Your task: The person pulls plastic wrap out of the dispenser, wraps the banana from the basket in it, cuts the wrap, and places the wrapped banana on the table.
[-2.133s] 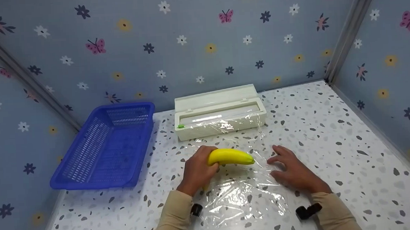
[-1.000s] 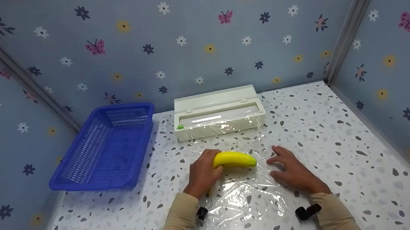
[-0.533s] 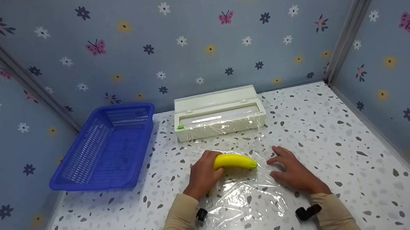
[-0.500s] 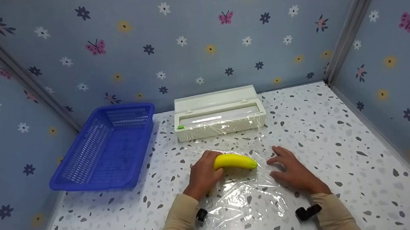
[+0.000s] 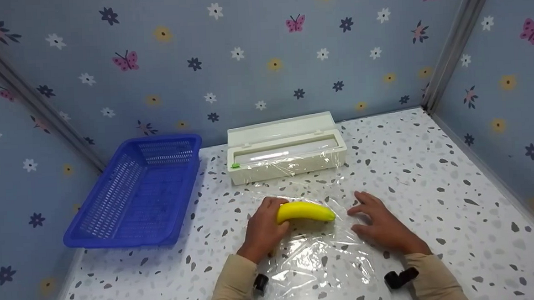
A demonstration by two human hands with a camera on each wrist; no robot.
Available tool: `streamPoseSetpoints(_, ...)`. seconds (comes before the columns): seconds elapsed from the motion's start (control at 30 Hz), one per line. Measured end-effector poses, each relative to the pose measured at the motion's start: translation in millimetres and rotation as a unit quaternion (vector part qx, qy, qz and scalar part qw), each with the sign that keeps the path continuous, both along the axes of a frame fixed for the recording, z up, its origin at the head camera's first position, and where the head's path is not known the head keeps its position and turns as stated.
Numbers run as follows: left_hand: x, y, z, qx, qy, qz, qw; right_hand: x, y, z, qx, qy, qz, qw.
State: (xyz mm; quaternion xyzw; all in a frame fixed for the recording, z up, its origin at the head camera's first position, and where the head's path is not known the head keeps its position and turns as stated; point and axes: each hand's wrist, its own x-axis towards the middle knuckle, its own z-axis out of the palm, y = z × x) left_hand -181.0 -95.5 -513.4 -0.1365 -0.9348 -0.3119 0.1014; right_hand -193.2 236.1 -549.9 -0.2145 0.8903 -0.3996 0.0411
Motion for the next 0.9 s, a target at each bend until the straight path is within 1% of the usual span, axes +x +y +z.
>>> streamPoseSetpoints(0.27,2.9,-8.7,0.0,-0.005,-0.017,-0.017,0.9997,-0.2,-1.0,0.0,-0.007,-0.001,0.001,1.0)
streamPoseSetpoints(0.47,9.1,-17.9,-0.8,-0.005,-0.029,-0.028,0.9992,-1.3,-0.8,0.0,-0.016,-0.008,0.0,1.0)
streamPoseSetpoints(0.6,15.5,-24.5,-2.1,0.005,-0.014,-0.028,0.9995,-0.5,-0.7,1.4,-0.039,-0.018,-0.007,0.999)
streamPoseSetpoints(0.77,25.6,-32.4,-3.9,0.056,0.008,-0.032,0.9979,0.0,-0.1,1.8,-0.067,-0.011,-0.019,0.998)
streamPoseSetpoints(0.9,32.1,-37.4,-3.0,0.076,0.026,-0.032,0.9962,0.5,-0.1,2.1,-0.078,-0.003,-0.036,0.996)
